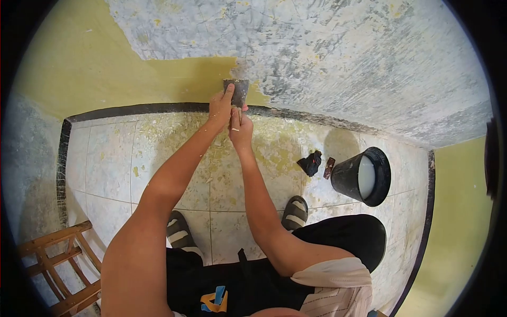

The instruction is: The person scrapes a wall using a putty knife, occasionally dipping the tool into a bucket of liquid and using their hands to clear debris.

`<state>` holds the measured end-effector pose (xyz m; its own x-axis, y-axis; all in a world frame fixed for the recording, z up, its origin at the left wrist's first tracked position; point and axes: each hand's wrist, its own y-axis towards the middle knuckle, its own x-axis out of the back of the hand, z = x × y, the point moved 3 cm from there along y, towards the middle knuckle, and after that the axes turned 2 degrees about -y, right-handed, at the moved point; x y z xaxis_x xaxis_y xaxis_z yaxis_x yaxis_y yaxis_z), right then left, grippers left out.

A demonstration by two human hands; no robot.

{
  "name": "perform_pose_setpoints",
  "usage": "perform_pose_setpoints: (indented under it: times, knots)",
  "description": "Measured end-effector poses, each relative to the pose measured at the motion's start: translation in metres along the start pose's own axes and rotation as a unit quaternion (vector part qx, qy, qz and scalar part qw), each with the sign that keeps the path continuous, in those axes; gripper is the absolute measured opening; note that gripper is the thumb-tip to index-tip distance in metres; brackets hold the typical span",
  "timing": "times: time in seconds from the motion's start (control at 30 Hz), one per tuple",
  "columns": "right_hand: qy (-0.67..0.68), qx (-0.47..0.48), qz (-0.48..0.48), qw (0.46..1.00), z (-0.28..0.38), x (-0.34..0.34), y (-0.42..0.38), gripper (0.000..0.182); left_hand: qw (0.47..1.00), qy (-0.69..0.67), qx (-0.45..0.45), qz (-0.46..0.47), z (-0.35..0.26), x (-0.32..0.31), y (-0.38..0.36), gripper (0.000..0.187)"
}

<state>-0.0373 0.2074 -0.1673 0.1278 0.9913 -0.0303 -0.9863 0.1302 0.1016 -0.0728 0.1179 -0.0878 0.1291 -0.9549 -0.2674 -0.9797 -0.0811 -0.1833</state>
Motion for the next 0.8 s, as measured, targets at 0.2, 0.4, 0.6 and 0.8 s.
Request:
perform_pose_setpoints:
  times: [0.2, 0.4, 0.6, 0.8]
  knots:
    - [-0.133, 0.172, -0.002, 0.976, 0.086, 0.012, 0.034, 0.027, 0.994, -0.085, -0.063, -0.029, -0.016, 0.000, 0.029, 0.052]
    - [-0.078, 0.139, -0.021, 0.987, 0.081, -0.018, 0.026, 0.028, 0.996, -0.067, -0.060, -0.014, -0.074, -0.005, -0.006, 0.052]
    - [0.074, 0.057, -0.036, 0.995, 0.043, -0.021, -0.004, 0.037, 0.999, 0.021, -0.040, 0.000, -0.034, 0.000, -0.006, 0.050]
    - [0.101, 0.022, -0.012, 0.995, 0.040, -0.006, 0.005, 0.040, 0.998, 0.048, -0.042, -0.004, -0.028, -0.012, 0.005, 0.055]
